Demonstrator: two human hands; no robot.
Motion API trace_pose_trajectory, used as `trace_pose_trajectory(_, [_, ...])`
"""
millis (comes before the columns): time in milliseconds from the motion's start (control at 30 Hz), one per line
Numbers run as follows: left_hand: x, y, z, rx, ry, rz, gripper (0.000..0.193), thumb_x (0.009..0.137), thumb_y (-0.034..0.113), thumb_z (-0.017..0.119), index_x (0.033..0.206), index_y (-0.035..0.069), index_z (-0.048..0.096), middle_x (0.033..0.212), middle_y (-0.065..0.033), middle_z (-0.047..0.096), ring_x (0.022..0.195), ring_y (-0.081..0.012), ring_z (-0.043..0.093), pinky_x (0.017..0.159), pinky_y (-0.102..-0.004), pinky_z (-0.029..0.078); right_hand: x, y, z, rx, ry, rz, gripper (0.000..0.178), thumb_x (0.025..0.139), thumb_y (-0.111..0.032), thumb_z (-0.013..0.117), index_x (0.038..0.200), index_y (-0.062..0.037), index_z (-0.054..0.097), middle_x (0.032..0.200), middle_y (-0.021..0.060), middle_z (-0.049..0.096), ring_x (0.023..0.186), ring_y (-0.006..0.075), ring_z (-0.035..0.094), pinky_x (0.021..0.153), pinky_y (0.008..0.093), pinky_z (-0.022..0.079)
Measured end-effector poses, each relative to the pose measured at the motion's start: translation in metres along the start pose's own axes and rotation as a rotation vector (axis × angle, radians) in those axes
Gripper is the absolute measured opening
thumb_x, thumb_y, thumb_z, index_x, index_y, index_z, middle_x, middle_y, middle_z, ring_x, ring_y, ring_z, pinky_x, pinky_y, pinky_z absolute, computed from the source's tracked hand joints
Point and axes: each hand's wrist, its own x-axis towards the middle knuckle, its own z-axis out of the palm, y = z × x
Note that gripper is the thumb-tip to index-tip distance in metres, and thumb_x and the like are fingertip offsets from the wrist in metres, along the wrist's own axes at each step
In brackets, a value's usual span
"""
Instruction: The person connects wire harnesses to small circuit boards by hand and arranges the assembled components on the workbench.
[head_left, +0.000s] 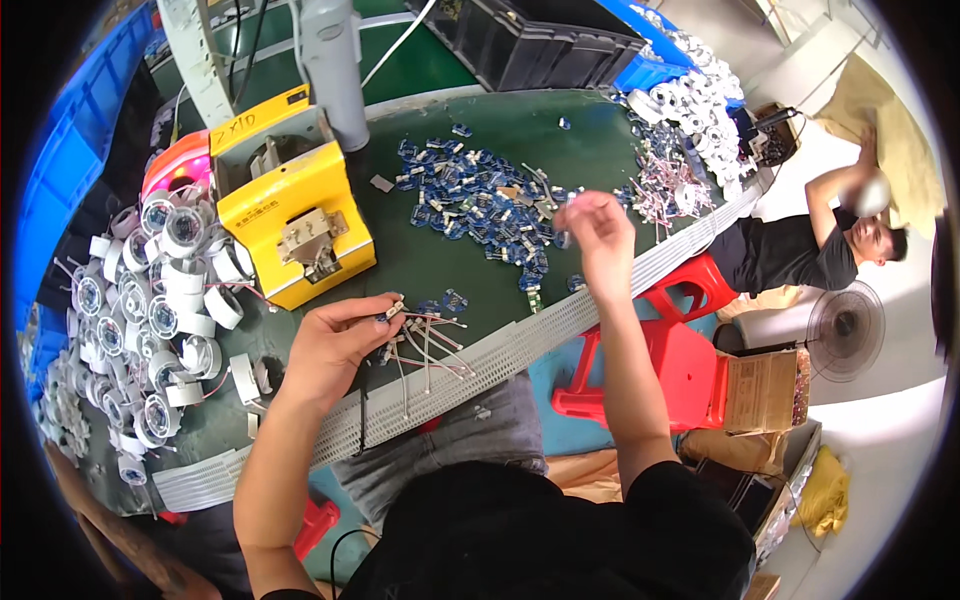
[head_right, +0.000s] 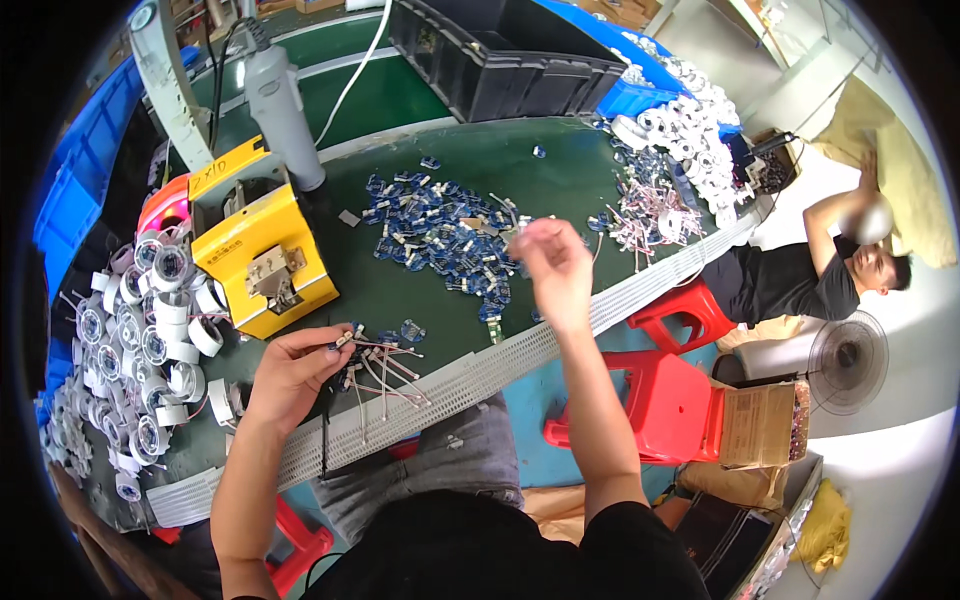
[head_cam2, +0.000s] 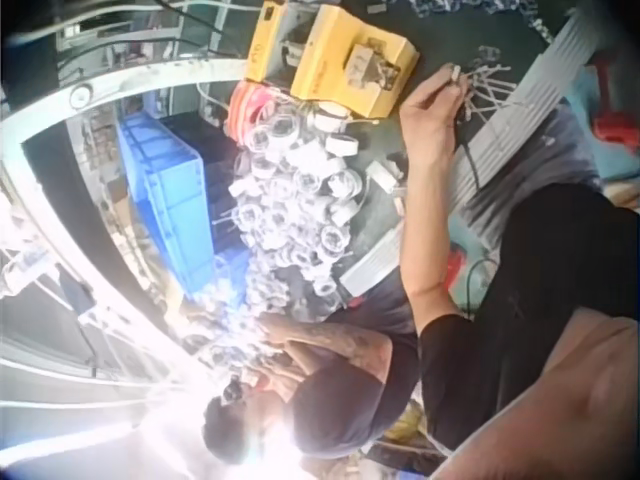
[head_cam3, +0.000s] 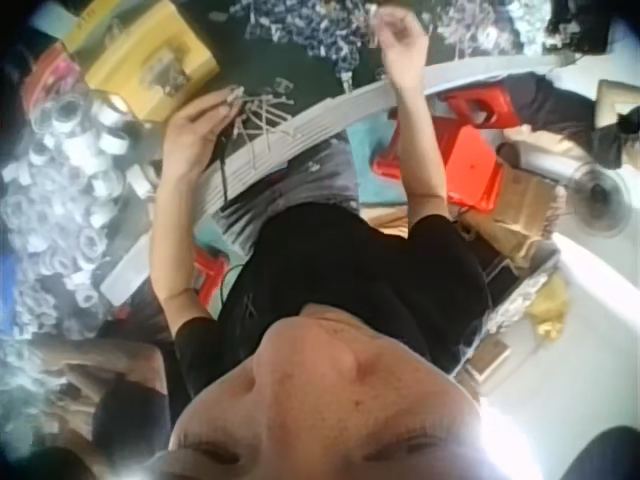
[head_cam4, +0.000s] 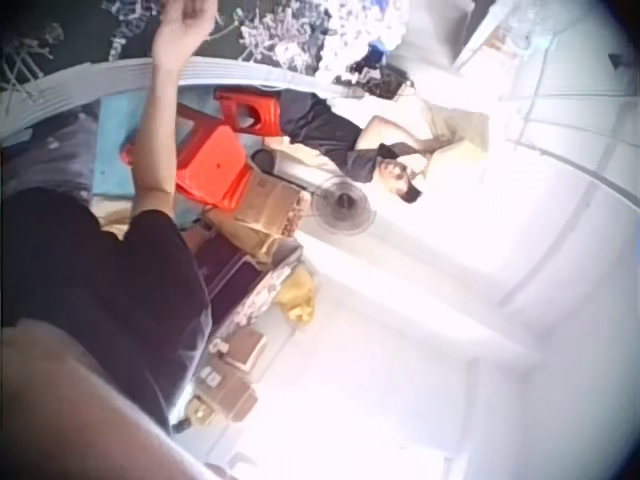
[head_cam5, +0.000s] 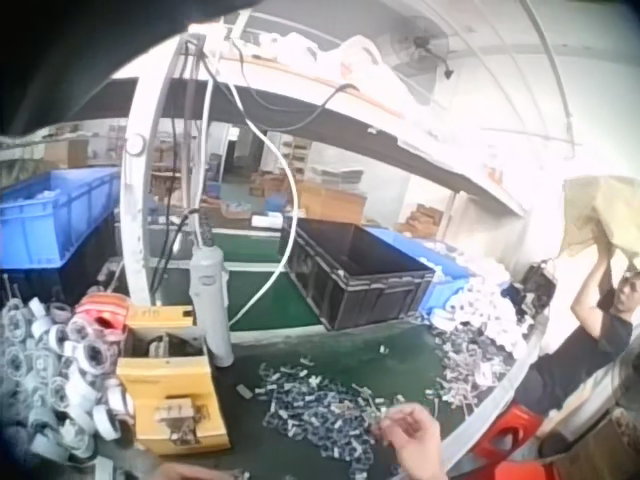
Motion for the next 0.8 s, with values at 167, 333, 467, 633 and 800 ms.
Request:
trace_pose_trajectory(167, [-0.004,0.006,0.007,-0.084,-0.022,0.036,0.028,0.088,-0.004,0.066,0.116,-0.008,0.066,0.12,-0.0205,0.065,0.105,-0.0231,0.067,0.093,-0.0301,0.054,-0.06,-0.035,0.065,0.307,-0.257,0.321,0.021,0.096,-0.001,0.055,0.114,0.0032,0.064,0.086,0.007,0.062,0.074,0.0161,0.061,0.064,0.0277,0.049])
trace_pose_trajectory(333, [-0.002,-0.004,0.007,0.086,0.035,0.096,0.02,0.086,-0.003,0.069,0.106,-0.003,0.066,0.101,-0.0126,0.071,0.092,-0.0187,0.069,0.084,-0.03,0.057,-0.092,-0.046,0.097,0.21,-0.421,0.389,0.012,0.094,0.0,0.06,0.104,0.0045,0.066,0.088,0.006,0.061,0.077,0.0115,0.06,0.068,0.0238,0.047])
trace_pose_trajectory(467, [-0.003,-0.006,0.011,0.07,0.053,0.102,0.021,0.085,-0.005,0.07,0.106,-0.001,0.066,0.097,-0.0096,0.071,0.087,-0.014,0.068,0.078,-0.0269,0.056,-0.103,-0.038,0.114,0.168,-0.383,0.261,0.011,0.093,-0.004,0.066,0.101,0.0029,0.068,0.092,0.0039,0.062,0.079,0.009,0.061,0.07,0.0223,0.049])
trace_pose_trajectory(633, [-0.005,-0.009,0.012,0.054,0.093,0.123,0.021,0.085,-0.004,0.072,0.105,-0.002,0.067,0.096,-0.0085,0.071,0.085,-0.0121,0.067,0.077,-0.0258,0.054,-0.103,-0.046,0.121,-0.049,-0.411,0.136,0.01,0.089,-0.005,0.07,0.097,0.0011,0.07,0.089,0.0066,0.065,0.075,0.0105,0.063,0.067,0.024,0.05])
trace_pose_trajectory(800, [-0.005,-0.01,0.016,0.026,0.127,0.117,0.019,0.085,-0.004,0.071,0.103,-0.002,0.068,0.096,-0.0095,0.071,0.086,-0.0131,0.068,0.079,-0.0265,0.056,-0.104,-0.047,0.122,-0.164,-0.372,0.027,0.01,0.086,-0.006,0.072,0.094,0.0012,0.07,0.085,0.0082,0.066,0.069,0.0127,0.064,0.062,0.0255,0.051])
